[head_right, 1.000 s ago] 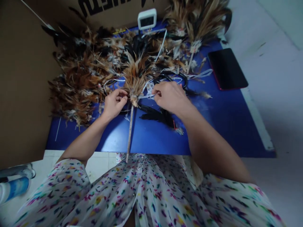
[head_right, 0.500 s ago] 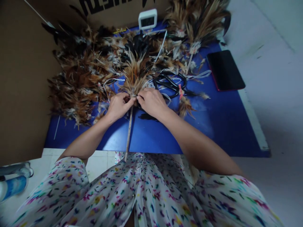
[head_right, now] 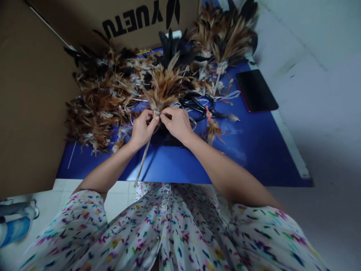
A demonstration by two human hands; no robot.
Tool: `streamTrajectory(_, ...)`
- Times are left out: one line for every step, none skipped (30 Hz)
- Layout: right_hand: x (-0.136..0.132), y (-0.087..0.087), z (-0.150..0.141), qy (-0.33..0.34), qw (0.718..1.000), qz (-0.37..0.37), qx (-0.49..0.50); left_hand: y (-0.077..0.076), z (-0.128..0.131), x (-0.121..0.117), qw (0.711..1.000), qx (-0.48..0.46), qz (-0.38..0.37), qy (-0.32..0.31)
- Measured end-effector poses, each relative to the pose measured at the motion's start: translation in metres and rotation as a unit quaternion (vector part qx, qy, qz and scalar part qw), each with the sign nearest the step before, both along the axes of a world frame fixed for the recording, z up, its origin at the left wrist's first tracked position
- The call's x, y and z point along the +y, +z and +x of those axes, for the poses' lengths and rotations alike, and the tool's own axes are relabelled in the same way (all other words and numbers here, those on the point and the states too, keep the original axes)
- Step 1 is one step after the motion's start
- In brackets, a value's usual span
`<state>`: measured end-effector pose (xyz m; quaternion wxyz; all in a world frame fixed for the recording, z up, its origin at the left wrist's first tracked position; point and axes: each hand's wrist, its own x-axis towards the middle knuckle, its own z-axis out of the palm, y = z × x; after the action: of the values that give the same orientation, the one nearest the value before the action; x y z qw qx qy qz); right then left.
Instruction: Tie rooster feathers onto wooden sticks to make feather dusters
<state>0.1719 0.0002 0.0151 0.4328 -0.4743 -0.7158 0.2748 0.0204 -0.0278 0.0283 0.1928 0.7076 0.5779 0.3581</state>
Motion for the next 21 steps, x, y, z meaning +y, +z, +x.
streamTrajectory(0.0,0.0,0.0,0.0,1.0,0.007,0.016,0.0,0.002,-0.001,1.0,-0.014,0.004,0.001)
streamTrajectory(0.0,0.0,0.001,-0.001,0.999,0.015,0.032,0.0,0.004,-0.001,1.0,-0.025,0.009,0.003)
streamTrajectory(0.0,0.0,0.001,-0.001,0.999,0.024,0.046,0.0,0.005,-0.001,0.999,-0.037,0.016,0.005)
streamTrajectory(0.0,0.0,0.001,0.0,0.998,0.033,0.059,0.0,0.007,-0.002,0.999,-0.05,0.021,0.007)
streamTrajectory(0.0,0.0,0.002,0.001,0.997,0.041,0.07,-0.001,0.008,-0.002,0.997,-0.067,0.023,0.007)
streamTrajectory(0.0,0.0,0.002,0.004,0.996,0.047,0.081,-0.001,0.008,-0.002,0.996,-0.089,0.022,0.005)
streamTrajectory(0.0,0.0,0.002,0.007,0.995,0.052,0.09,-0.001,0.009,-0.002,0.993,-0.114,0.018,0.002)
streamTrajectory(0.0,0.001,0.002,0.012,0.994,0.056,0.098,-0.002,0.009,-0.001,0.99,-0.141,0.011,-0.001)
streamTrajectory(0.0,0.001,0.002,0.017,0.993,0.059,0.105,-0.002,0.009,-0.001,0.986,-0.168,0.004,-0.003)
streamTrajectory(0.0,0.002,0.002,0.022,0.991,0.062,0.112,-0.002,0.009,0.0,0.981,-0.196,-0.001,-0.005)
streamTrajectory(0.0,0.002,0.001,0.027,0.99,0.064,0.119,-0.002,0.008,0.001,0.975,-0.222,-0.004,-0.006)
streamTrajectory(0.0,0.002,0.001,0.033,0.99,0.064,0.125,-0.001,0.007,0.002,0.968,-0.249,-0.004,-0.006)
streamTrajectory(-0.001,0.003,0.0,0.039,0.988,0.059,0.135,-0.001,0.007,0.003,0.961,-0.276,-0.005,-0.007)
streamTrajectory(-0.001,0.003,-0.001,0.048,0.987,0.049,0.148,0.001,0.006,0.003,0.953,-0.304,-0.006,-0.01)
streamTrajectory(-0.002,0.003,-0.001,0.06,0.984,0.03,0.166,0.002,0.005,0.004,0.944,-0.331,-0.009,-0.014)
streamTrajectory(-0.003,0.003,-0.002,0.076,0.979,0.003,0.187,0.004,0.005,0.004,0.935,-0.355,-0.014,-0.017)
streamTrajectory(-0.003,0.004,-0.002,0.093,0.973,-0.031,0.21,0.006,0.004,0.004,0.926,-0.377,-0.021,-0.019)
streamTrajectory(-0.004,0.004,-0.002,0.109,0.965,-0.065,0.228,0.008,0.003,0.004,0.918,-0.396,-0.029,-0.019)
streamTrajectory(-0.004,0.005,-0.002,0.121,0.959,-0.093,0.24,0.011,0.003,0.003,0.91,-0.412,-0.038,-0.017)
streamTrajectory(-0.004,0.006,-0.001,0.128,0.955,-0.109,0.244,0.013,0.002,0.003,0.904,-0.425,-0.048,-0.014)
streamTrajectory(-0.004,0.007,0.0,0.128,0.955,-0.113,0.241,0.016,0.001,0.002,0.898,-0.436,-0.058,-0.011)
